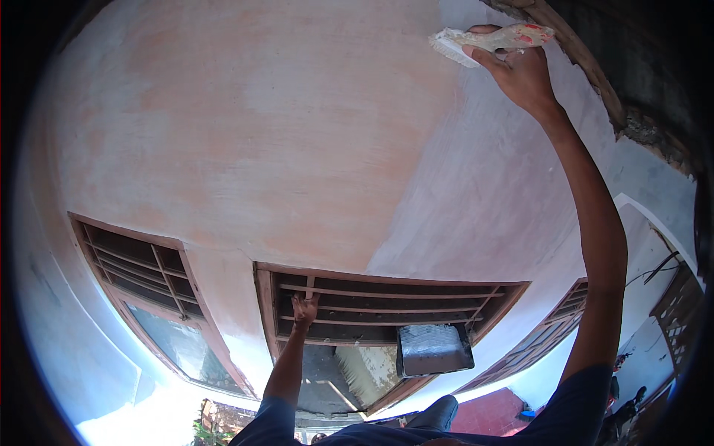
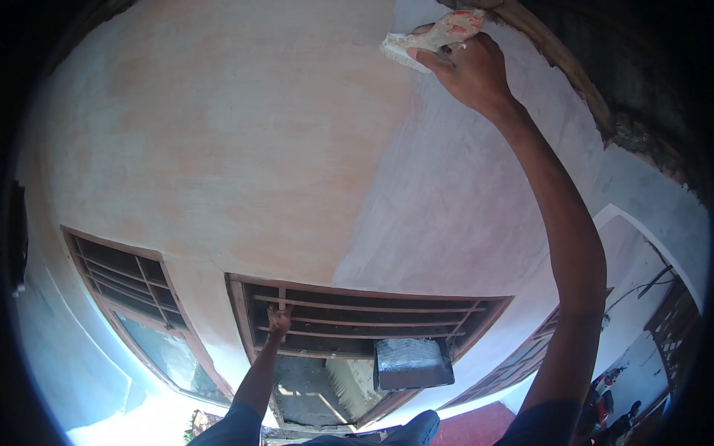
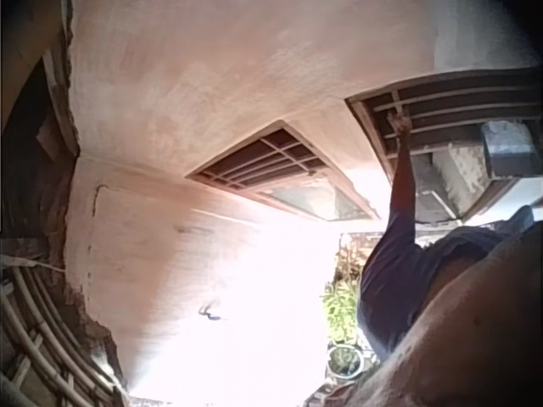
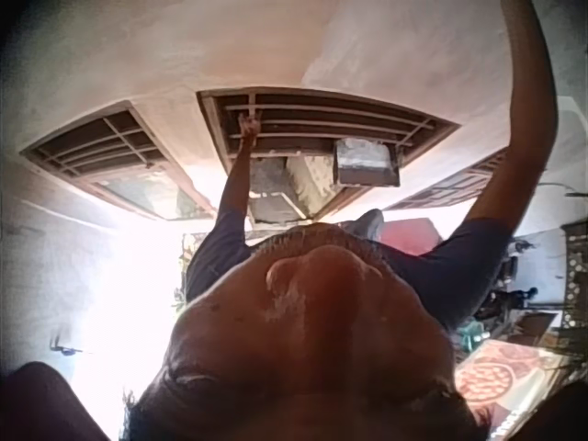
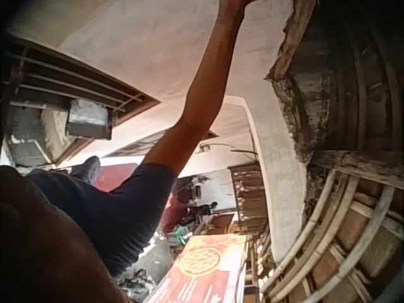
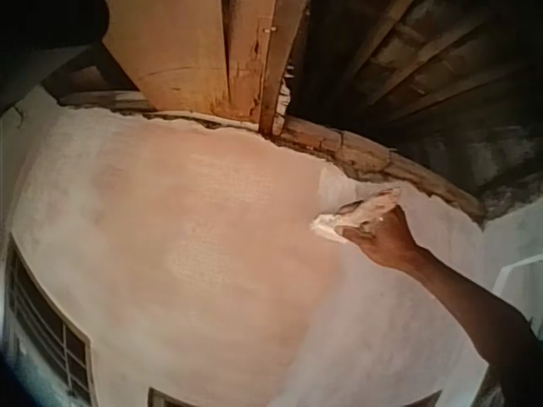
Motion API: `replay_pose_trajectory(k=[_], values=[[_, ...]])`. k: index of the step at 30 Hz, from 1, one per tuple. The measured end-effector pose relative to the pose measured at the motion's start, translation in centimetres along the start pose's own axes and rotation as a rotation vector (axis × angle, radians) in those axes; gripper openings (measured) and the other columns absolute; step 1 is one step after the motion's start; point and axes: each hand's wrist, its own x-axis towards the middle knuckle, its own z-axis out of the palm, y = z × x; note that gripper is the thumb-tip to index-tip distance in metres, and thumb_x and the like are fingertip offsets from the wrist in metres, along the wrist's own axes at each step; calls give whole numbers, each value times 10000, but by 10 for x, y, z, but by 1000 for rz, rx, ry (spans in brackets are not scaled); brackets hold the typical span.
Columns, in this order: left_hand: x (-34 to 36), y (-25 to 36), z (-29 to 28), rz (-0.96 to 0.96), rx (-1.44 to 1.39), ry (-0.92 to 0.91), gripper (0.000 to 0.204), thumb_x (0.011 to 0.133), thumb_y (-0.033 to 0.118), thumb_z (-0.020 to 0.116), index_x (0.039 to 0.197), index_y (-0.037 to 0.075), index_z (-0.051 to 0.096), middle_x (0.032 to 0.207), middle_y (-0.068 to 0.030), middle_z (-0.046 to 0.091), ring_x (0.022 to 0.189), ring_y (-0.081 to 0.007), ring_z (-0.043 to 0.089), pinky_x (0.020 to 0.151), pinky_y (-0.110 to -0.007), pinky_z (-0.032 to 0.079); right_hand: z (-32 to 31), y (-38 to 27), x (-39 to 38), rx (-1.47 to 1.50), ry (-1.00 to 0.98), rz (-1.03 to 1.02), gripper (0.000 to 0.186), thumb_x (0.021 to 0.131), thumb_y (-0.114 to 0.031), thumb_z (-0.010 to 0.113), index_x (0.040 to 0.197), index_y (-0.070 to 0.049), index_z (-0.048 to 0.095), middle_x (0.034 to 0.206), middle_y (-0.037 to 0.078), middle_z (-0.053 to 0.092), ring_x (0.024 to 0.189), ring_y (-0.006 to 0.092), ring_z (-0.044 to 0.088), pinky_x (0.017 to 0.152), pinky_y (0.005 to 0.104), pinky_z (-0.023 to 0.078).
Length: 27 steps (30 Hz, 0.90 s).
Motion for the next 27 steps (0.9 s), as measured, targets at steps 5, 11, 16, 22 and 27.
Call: replay_pose_trajectory(k=[5,11,16,22,27], values=[[-4,3,12,-6,-46,-5,264,824,157,524,1074,214,585,795,-228,511,825,-363,521,709,-463,462,-27,37,24,-68,346,-100,250,716,-212,713,735,17,613,715,130,625,683,269,615,600,366,469],[-9,2,11,-2,-43,-113,317,804,125,511,1103,215,566,807,-225,516,849,-360,512,720,-461,453,-9,35,-11,-65,92,111,255,784,-193,680,964,-15,643,924,49,651,836,118,592,774,258,460],[2,2,-1,34,-35,29,330,803,120,503,1115,211,555,808,-226,519,832,-363,510,720,-462,454,-19,27,-22,66,42,60,258,794,-253,659,989,-84,649,886,35,661,785,148,605,746,265,467],[10,11,-1,28,-8,-23,356,792,105,517,1132,202,551,842,-224,527,811,-354,510,713,-460,453,-26,55,15,-288,293,-193,268,698,-216,732,732,21,612,696,121,622,667,258,613,598,366,469],[-3,-3,-1,-15,-149,-51,267,778,113,541,1029,182,603,805,-226,514,830,-365,489,678,-453,430,7,-29,-57,-40,-22,-155,249,703,-124,678,949,-129,636,844,15,636,757,184,616,635,313,493]])
